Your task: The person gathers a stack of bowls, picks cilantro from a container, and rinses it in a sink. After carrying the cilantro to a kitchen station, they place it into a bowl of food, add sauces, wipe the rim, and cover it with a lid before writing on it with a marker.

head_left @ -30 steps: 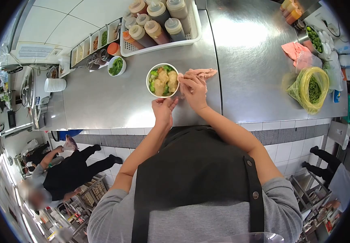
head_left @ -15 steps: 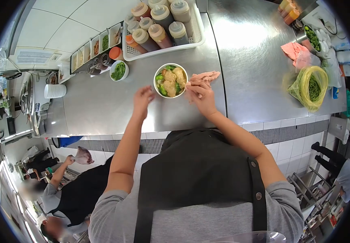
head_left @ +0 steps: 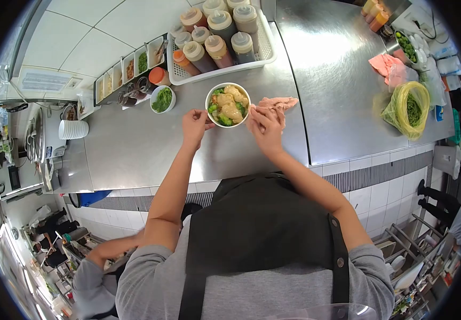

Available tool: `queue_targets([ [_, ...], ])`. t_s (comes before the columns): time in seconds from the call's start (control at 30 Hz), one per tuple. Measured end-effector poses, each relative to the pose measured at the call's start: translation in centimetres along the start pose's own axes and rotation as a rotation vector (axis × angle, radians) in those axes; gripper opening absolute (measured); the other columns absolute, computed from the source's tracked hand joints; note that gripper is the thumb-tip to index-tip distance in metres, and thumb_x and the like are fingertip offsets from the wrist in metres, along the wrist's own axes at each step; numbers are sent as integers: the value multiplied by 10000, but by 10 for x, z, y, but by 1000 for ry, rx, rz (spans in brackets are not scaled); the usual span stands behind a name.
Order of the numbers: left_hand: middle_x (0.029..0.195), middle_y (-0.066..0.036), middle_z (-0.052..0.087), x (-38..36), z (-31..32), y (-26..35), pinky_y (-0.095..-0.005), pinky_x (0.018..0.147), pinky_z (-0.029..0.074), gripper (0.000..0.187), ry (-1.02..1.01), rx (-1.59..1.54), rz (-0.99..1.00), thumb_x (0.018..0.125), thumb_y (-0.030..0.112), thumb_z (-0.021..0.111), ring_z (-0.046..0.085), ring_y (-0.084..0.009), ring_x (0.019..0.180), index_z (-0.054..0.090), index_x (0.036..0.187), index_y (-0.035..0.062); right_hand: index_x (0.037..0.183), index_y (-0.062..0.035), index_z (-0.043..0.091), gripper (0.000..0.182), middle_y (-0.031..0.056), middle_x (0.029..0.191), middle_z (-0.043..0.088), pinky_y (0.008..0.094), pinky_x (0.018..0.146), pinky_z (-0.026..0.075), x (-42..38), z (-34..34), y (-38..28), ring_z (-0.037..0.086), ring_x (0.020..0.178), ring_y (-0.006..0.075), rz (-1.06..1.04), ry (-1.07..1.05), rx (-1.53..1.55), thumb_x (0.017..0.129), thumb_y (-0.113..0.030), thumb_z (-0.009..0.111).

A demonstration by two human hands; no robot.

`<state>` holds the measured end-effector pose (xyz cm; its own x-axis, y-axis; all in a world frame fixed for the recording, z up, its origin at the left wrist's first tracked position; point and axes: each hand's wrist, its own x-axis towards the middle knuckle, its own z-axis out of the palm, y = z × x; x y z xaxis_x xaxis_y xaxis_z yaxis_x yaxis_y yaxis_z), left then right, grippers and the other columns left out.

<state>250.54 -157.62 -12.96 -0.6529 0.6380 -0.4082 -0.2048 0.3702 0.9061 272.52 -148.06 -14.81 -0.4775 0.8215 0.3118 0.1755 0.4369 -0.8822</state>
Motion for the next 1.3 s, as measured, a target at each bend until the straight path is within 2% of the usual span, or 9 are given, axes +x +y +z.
queue_targets([
  [0.33, 921, -167, 678, -52, 48, -20, -329, 708, 609, 245, -140, -399, -231, 993, 179, 542, 698, -232, 789, 577, 1001, -64, 1193, -3, 675, 373, 153, 1215, 618, 365, 961, 483, -31, 15, -9, 598, 1138, 299, 133, 175, 162, 824, 45, 644],
  [0.53, 976, -55, 664, -60, 59, -61, -292, 736, 552, 301, -208, -373, -238, 993, 276, 588, 646, -153, 889, 581, 1109, -3, 1105, -78, 717, 366, 177, 1307, 562, 437, 1030, 418, -40, 9, -18, 493, 1266, 382, -120, -220, -64, 761, 38, 670],
  [0.6, 1037, -37, 634, -77, 64, -71, -288, 771, 536, 296, -123, 42, -40, 954, 211, 653, 613, -141, 930, 583, 1163, 14, 1103, -115, 721, 397, 172, 1368, 525, 491, 1053, 388, -43, -5, -28, 432, 1301, 432, -181, -154, -457, 736, 32, 686],
  [0.77, 1166, -103, 586, -101, 87, -74, -302, 805, 537, 404, -203, 152, 352, 863, 44, 720, 603, -172, 1007, 575, 1237, -5, 1167, -95, 668, 421, 158, 1420, 495, 508, 1092, 349, -55, -32, 10, 374, 1358, 456, -99, -285, -270, 770, 29, 604],
  [0.93, 1234, -227, 558, -95, 124, -58, -429, 986, 475, 401, -338, 716, 762, 889, -20, 610, 572, -381, 1136, 564, 1288, -14, 1237, -58, 592, 435, 209, 1424, 458, 461, 1065, 398, -43, -66, 20, 436, 1314, 429, -74, -345, -29, 808, 6, 627],
  [1.0, 1221, -241, 562, -88, 145, -54, -448, 1000, 459, 375, -377, 746, 790, 905, -23, 573, 566, -395, 1136, 561, 1279, -38, 1309, -39, 495, 482, 225, 1392, 448, 427, 988, 464, -45, -91, 9, 502, 1222, 412, 415, -376, 200, 847, -23, 629],
  [1.1, 1145, -276, 594, -72, 182, -49, -465, 934, 471, 275, -405, 779, 840, 975, 51, 466, 592, -386, 1050, 570, 1173, -109, 1348, -58, 423, 525, 214, 1328, 459, 420, 895, 504, -74, -115, 46, 539, 1119, 410, 184, -171, 97, 863, -41, 623],
  [1.17, 1106, -238, 621, -79, 217, -17, -409, 878, 493, 267, -341, 486, 245, 919, 51, 500, 613, -384, 993, 599, 1129, -81, 1219, -66, 502, 378, 188, 1222, 495, 425, 809, 509, -87, -163, 58, 574, 1013, 396, 129, -190, 35, 861, -38, 620],
  [1.3, 1065, -232, 639, -63, 287, 18, -405, 862, 491, 320, -314, 686, 261, 954, 151, 450, 620, -350, 979, 603, 1109, -83, 968, -40, 539, 165, 127, 998, 531, 397, 709, 507, -107, -248, 88, 609, 842, 322, 110, -101, -28, 829, 8, 614],
])
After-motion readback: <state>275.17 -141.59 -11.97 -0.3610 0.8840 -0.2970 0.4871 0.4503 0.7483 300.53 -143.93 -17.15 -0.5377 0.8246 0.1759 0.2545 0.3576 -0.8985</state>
